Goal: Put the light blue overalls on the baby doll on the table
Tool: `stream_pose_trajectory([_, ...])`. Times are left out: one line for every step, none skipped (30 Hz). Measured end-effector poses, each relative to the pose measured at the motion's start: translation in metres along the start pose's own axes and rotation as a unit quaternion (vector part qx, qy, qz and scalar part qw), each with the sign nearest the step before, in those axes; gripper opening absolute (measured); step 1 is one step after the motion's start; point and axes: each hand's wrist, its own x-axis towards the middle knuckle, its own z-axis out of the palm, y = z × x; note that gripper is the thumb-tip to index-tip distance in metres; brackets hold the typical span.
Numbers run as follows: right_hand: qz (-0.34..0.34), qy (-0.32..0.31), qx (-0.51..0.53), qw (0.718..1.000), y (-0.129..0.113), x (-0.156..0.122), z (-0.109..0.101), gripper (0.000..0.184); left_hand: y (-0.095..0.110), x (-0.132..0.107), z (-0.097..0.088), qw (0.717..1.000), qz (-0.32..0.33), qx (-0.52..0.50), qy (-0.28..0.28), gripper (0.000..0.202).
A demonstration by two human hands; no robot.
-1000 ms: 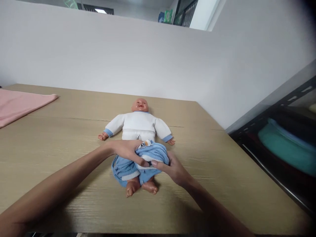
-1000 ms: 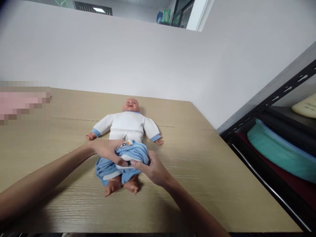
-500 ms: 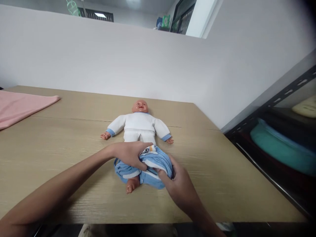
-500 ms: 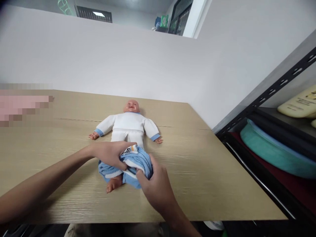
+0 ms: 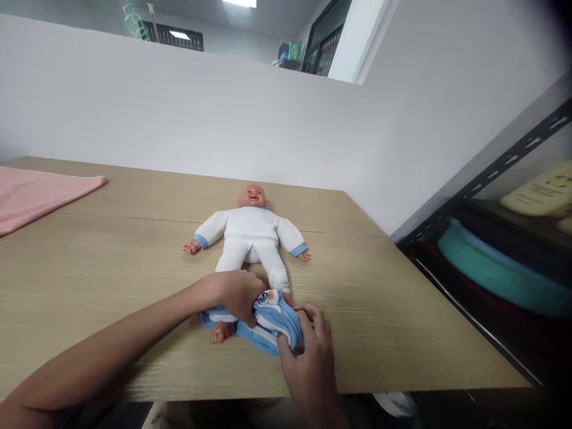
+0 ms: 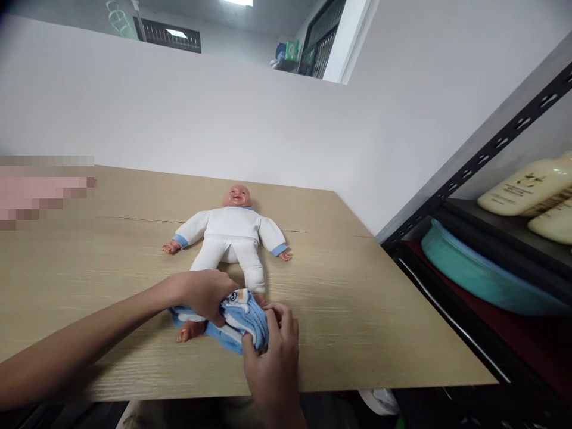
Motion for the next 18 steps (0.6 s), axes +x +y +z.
stream_pose_trajectory([-0.004,0.014,-0.014,1.000,0.001,0.001,0.000,0.024,0.001,0.002,0.002,1.000,-0.005,0.002,0.008,0.035])
stream_pose_trajectory([-0.004,0.027,-0.023,0.999,0.002,0.001,0.001,0.022,0.001,0.003,0.003,1.000,-0.009,0.001,0.015,0.043])
stream_pose_trajectory([0.000,0.033,-0.023,0.999,0.004,0.000,0.001,0.021,0.002,0.005,0.004,1.000,-0.012,-0.001,0.019,0.051])
stream_pose_trajectory([0.008,0.035,-0.014,0.999,0.005,-0.001,0.002,0.021,0.002,0.006,0.005,1.000,-0.014,-0.005,0.021,0.058])
stream_pose_trajectory([0.019,0.033,0.003,0.999,0.006,-0.003,0.004,0.023,0.001,0.007,0.006,1.000,-0.016,-0.012,0.024,0.063])
stream_pose_trajectory([0.034,0.027,0.024,0.999,0.007,-0.004,0.005,0.026,0.001,0.007,0.006,0.999,-0.018,-0.020,0.026,0.066])
stream_pose_trajectory([0.051,0.021,0.047,0.997,0.007,-0.005,0.005,0.029,0.000,0.008,0.006,0.999,-0.021,-0.028,0.028,0.067])
stream_pose_trajectory([0.072,0.013,0.070,0.995,0.008,-0.006,0.006,0.031,-0.002,0.008,0.006,0.998,-0.024,-0.038,0.032,0.066])
stream_pose_trajectory([0.095,0.004,0.094,0.991,0.008,-0.007,0.006,0.032,-0.004,0.008,0.006,0.998,-0.024,-0.050,0.038,0.064])
stream_pose_trajectory([0.120,-0.007,0.119,0.986,0.008,-0.007,0.006,0.032,-0.006,0.008,0.005,0.997,-0.022,-0.066,0.045,0.063])
stream_pose_trajectory([0.146,-0.020,0.146,0.978,0.008,-0.006,0.006,0.033,-0.009,0.008,0.004,0.995,-0.016,-0.086,0.050,0.062])
stream_pose_trajectory([0.169,-0.036,0.176,0.969,0.009,-0.005,0.005,0.034,-0.012,0.009,0.004,0.993,-0.009,-0.108,0.055,0.061])
stream_pose_trajectory([0.188,-0.049,0.207,0.959,0.009,-0.004,0.004,0.035,-0.014,0.009,0.003,0.990,0.000,-0.131,0.057,0.061])
stream_pose_trajectory([0.203,-0.062,0.237,0.948,0.010,-0.003,0.003,0.036,-0.017,0.010,0.003,0.987,0.007,-0.150,0.059,0.061])
stream_pose_trajectory([0.215,-0.074,0.264,0.937,0.011,-0.002,0.002,0.036,-0.018,0.010,0.002,0.984,0.011,-0.165,0.062,0.061])
stream_pose_trajectory([0.227,-0.082,0.286,0.927,0.011,-0.001,0.000,0.034,-0.020,0.010,0.002,0.983,0.013,-0.174,0.065,0.062])
stream_pose_trajectory([0.238,-0.090,0.304,0.918,0.012,0.000,-0.001,0.032,-0.020,0.010,0.001,0.981,0.014,-0.180,0.068,0.062])
stream_pose_trajectory([0.250,-0.096,0.319,0.909,0.013,0.001,-0.003,0.030,-0.021,0.010,0.001,0.980,0.016,-0.185,0.070,0.061])
